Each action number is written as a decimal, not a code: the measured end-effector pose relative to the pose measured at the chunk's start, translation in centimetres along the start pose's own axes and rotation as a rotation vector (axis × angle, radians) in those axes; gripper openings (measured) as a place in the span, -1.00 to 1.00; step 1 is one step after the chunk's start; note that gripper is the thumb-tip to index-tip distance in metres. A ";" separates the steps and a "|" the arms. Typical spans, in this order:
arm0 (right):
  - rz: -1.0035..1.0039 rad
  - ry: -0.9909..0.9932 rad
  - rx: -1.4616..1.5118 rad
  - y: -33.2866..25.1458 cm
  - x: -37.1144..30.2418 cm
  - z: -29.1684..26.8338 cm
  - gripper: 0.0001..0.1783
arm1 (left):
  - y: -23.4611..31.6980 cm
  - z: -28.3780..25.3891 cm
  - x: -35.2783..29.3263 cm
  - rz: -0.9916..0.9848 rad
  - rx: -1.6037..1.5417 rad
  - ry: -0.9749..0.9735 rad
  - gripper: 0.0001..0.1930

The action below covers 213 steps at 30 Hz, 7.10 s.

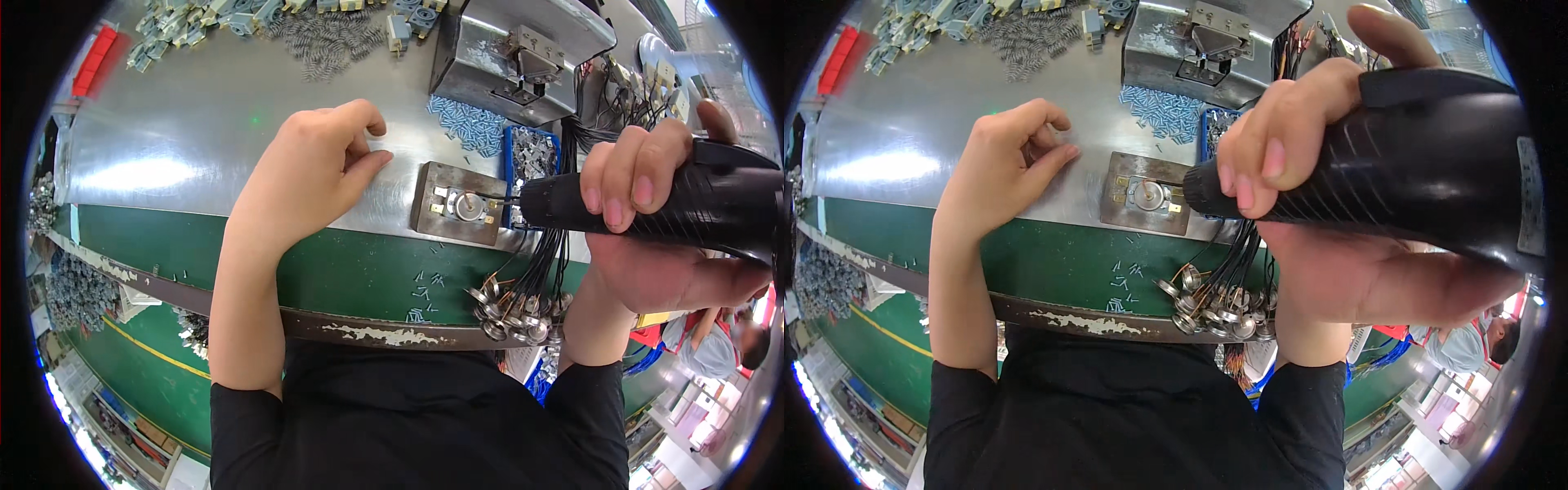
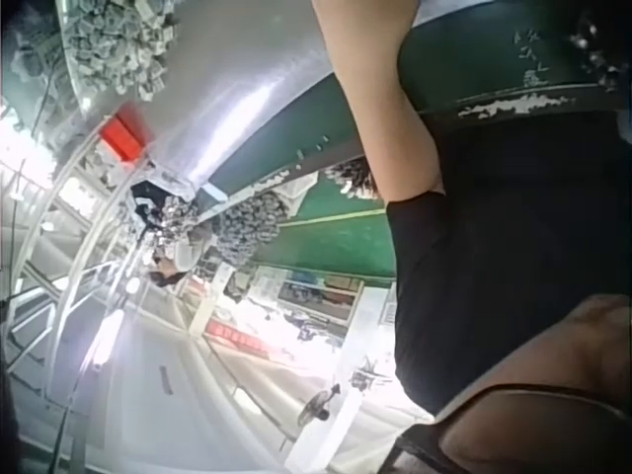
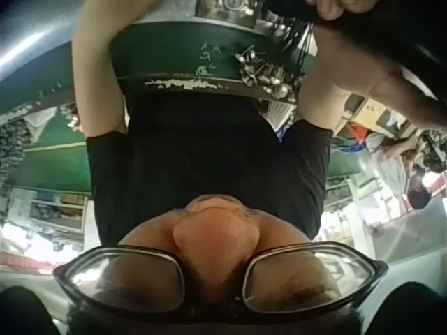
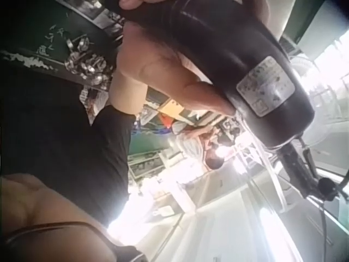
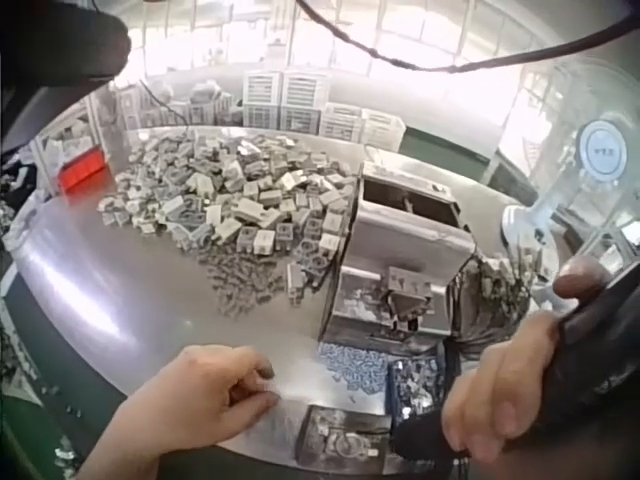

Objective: Manually assembling electronic components onto metal mounting plates, including wiring and fastening screws.

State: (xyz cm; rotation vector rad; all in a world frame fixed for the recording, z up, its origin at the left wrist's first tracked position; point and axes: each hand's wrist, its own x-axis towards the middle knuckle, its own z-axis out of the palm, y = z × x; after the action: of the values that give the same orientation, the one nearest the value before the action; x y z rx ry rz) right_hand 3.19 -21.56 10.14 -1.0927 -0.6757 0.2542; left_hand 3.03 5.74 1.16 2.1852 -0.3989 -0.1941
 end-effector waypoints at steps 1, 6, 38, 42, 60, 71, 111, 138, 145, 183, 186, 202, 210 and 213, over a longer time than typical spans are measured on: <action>0.000 0.001 -0.002 0.1 0.0 0.3 0.10 | 0.0 0.0 0.0 0.001 -0.001 -0.002 -0.80; 0.006 0.019 -0.019 1.1 0.1 1.1 0.09 | 2.7 1.3 0.5 0.345 -0.056 0.063 -0.69; 0.039 0.014 -0.043 1.7 0.3 1.4 0.04 | 1.1 6.3 1.4 0.560 -0.189 -0.035 -0.69; 0.039 0.011 -0.039 2.8 1.1 2.2 0.03 | 1.0 6.5 1.5 0.562 -0.209 -0.030 -0.67; -0.014 0.003 -0.100 1.0 0.1 0.0 0.00 | 1.3 6.4 1.2 0.549 -0.205 -0.036 -0.69; -0.242 0.424 -0.511 0.0 -1.6 -1.1 0.01 | 2.4 7.0 0.8 0.579 -0.202 0.092 -0.61; 0.116 0.312 0.307 -4.5 -16.9 -3.4 -0.43 | 12.2 12.0 2.6 0.182 -1.840 0.034 -0.87; 0.144 -0.004 -1.553 -6.6 -10.7 -0.4 -0.58 | 14.3 9.1 1.7 -0.397 -1.895 0.030 -0.87; 0.124 -0.019 -1.582 -6.5 -10.5 -0.6 -0.60 | 14.0 9.0 2.0 -0.379 -1.892 0.028 -0.87; -0.015 -0.505 -1.978 -10.6 -8.5 -1.9 -0.69 | 15.2 8.5 2.9 -0.496 -1.512 -0.061 -0.74; 0.384 -0.264 -1.507 -10.7 -8.6 -1.0 -0.66 | 15.2 9.3 2.6 -0.355 -1.400 0.013 -0.74; -0.176 -0.399 -2.027 -9.7 -9.3 -2.0 -0.76 | 14.4 9.2 3.8 -0.530 -1.496 -0.149 -0.71; 0.747 -0.033 -1.117 -10.9 -8.6 0.3 -0.75 | 15.0 10.4 2.3 -0.139 -1.087 0.083 -0.69; -0.193 -0.496 -2.155 -10.3 -9.4 -1.3 -0.82 | 14.9 9.5 3.0 -0.323 -1.293 -0.044 -0.69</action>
State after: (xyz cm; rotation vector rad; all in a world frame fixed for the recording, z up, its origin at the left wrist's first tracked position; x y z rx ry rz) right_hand -4.64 -32.02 15.29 -3.0051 -1.5268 -0.6264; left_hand -0.04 -10.80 7.36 0.9443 0.0916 -0.5075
